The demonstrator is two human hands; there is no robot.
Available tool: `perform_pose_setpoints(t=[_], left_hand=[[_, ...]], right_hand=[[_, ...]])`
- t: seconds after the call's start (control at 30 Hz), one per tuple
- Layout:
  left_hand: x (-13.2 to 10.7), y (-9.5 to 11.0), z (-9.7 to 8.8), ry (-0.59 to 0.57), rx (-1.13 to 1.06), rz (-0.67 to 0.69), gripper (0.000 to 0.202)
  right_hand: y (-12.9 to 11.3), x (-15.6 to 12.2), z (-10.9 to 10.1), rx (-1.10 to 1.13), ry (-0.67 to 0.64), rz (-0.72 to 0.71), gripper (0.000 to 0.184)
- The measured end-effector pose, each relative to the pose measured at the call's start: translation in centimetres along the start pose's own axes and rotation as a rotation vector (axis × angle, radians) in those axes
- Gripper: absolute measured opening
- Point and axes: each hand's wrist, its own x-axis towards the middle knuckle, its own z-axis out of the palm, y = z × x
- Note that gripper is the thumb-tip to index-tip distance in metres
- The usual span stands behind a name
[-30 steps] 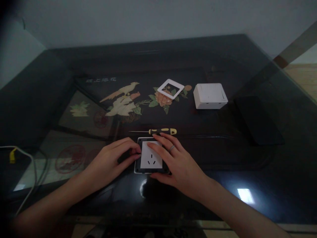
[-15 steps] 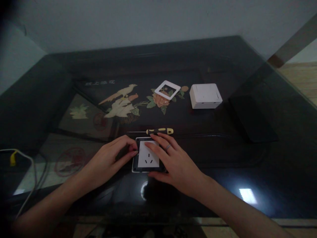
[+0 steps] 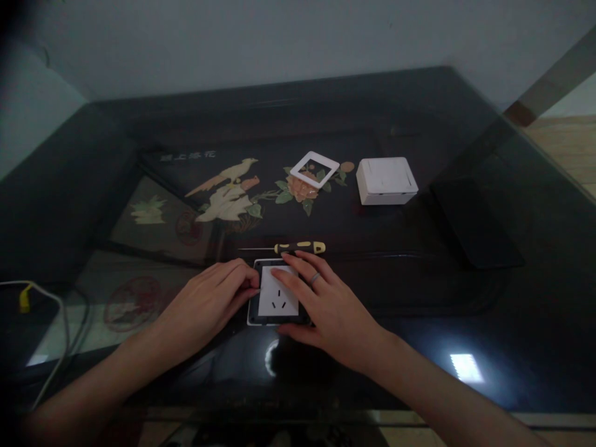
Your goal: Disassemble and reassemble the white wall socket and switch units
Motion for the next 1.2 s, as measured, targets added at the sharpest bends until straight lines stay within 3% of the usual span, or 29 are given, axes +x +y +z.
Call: perform_pose_setpoints(t=[0.37,0.63,0.9,1.2], left_hand=[[-0.6,0.3,-0.5,0.033,0.113,0.076,0.01],[0.1,0.4,-0.4,-0.036,0.162,0.093,0.017],[0.5,0.2,-0.4,-0.123,0.065,0.016,0.008],[0.3,-0.4,0.4,0.0,-0.064,0.005,0.004]], right_hand=[[-0.1,0.1,-0.1,-0.016,0.005,-0.014,0.069],[0.0,0.1,-0.2,-0.009,-0.007,-0.016,0.068],[-0.2,0.2,-0.4,-0.039,-0.024,-0.026,0.068],[-0.2,0.2,-0.4,-0.049,-0.013,-0.039,0.069]])
